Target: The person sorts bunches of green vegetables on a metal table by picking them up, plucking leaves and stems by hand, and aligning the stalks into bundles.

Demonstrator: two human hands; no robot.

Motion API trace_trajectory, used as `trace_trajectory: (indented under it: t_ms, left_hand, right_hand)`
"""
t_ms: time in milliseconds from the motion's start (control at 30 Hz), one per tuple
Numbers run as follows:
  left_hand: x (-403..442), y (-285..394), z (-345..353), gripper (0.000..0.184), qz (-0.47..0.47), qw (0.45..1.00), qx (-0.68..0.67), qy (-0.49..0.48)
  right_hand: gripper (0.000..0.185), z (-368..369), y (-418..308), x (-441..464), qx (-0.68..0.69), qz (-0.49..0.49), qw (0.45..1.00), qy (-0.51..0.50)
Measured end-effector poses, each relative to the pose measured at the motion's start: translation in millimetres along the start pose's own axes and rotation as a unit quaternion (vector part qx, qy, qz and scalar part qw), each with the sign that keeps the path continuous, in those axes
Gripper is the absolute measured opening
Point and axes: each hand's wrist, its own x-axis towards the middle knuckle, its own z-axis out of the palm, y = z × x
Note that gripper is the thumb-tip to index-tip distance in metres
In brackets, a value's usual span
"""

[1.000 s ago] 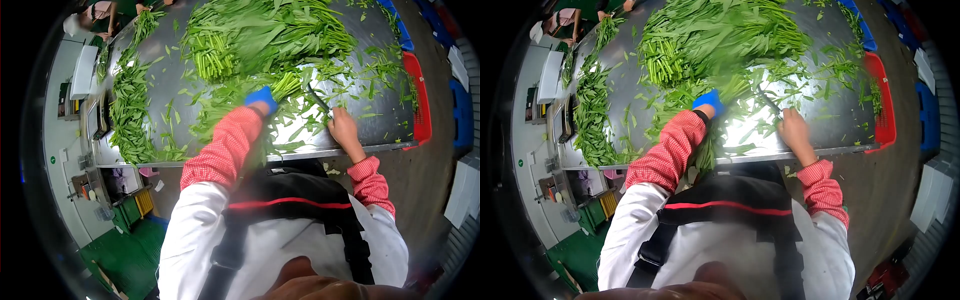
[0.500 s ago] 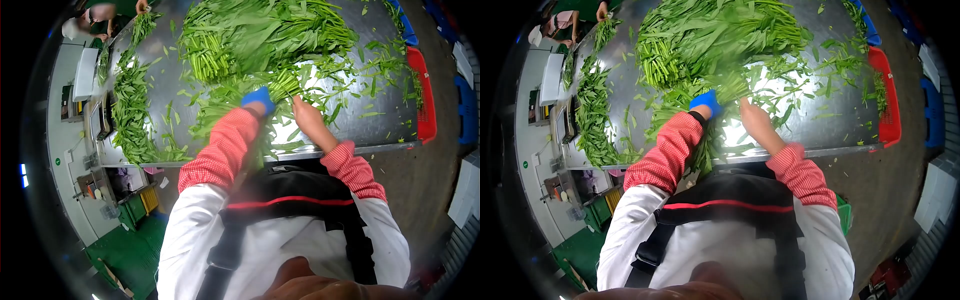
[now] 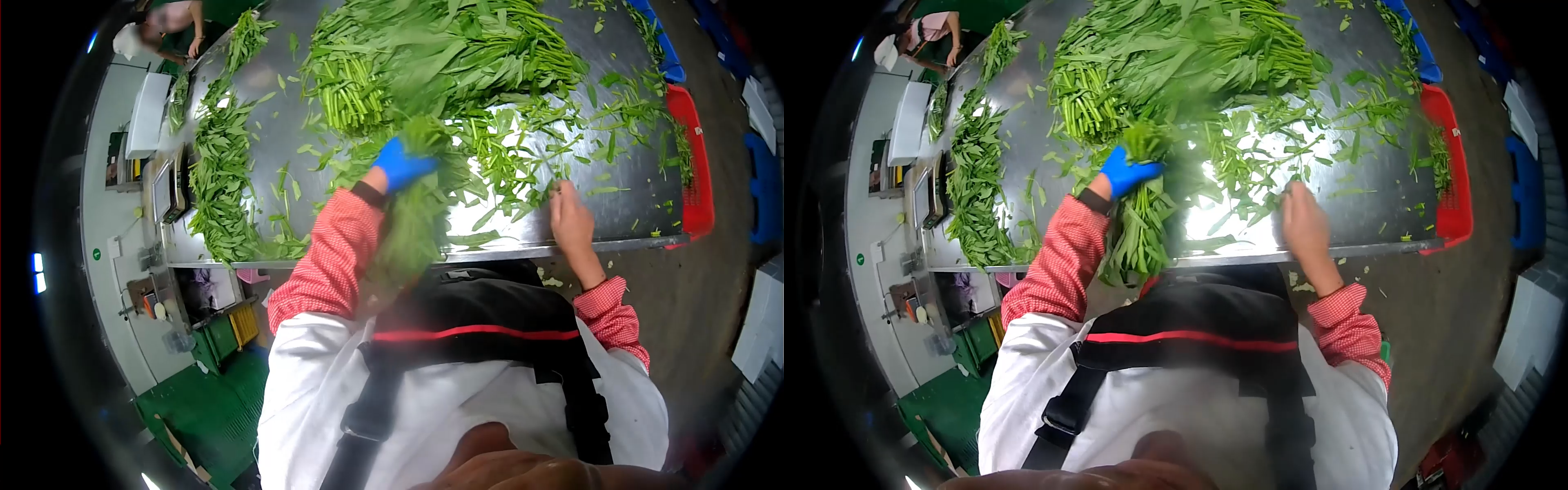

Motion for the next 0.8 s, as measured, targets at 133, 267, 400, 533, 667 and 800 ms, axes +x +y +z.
trace_trajectory:
  t_ms: [133, 267, 400, 533, 667, 800]
  left_hand:
    - [-37.6, 39.3, -24.7, 0.036, 0.017, 0.992, -0.126, 0.005]
    - [-55.7, 49.7, -26.6, 0.033, 0.021, 0.982, -0.184, -0.019]
    - [-61.2, 46.2, -27.9, 0.037, 0.047, 0.987, -0.144, -0.043]
    - [-62.3, 38.5, -35.8, 0.042, 0.029, 0.977, -0.211, -0.007]
    - [-55.3, 39.8, -58.8, 0.044, 0.064, 0.951, -0.302, -0.013]
    - [-37.3, 58.3, -55.0, 0.045, 0.084, 0.956, -0.281, -0.009]
  right_hand:
    - [0.021, -10.0, -29.5, 18.2, 0.032, -0.105, 0.99, 0.088]
    - [0.031, -15.1, -81.9, 34.3, 0.071, -0.284, 0.944, 0.152]
    - [0.031, -11.7, -113.1, 50.8, 0.081, -0.35, 0.916, 0.182]
    - [0.036, 7.7, -55.7, 58.5, 0.041, -0.205, 0.961, 0.183]
    - [0.059, 3.4, -6.5, 56.3, -0.165, -0.121, 0.979, 0.012]
    - [0.087, -17.6, -72.2, 84.3, 0.07, -0.138, 0.981, -0.115]
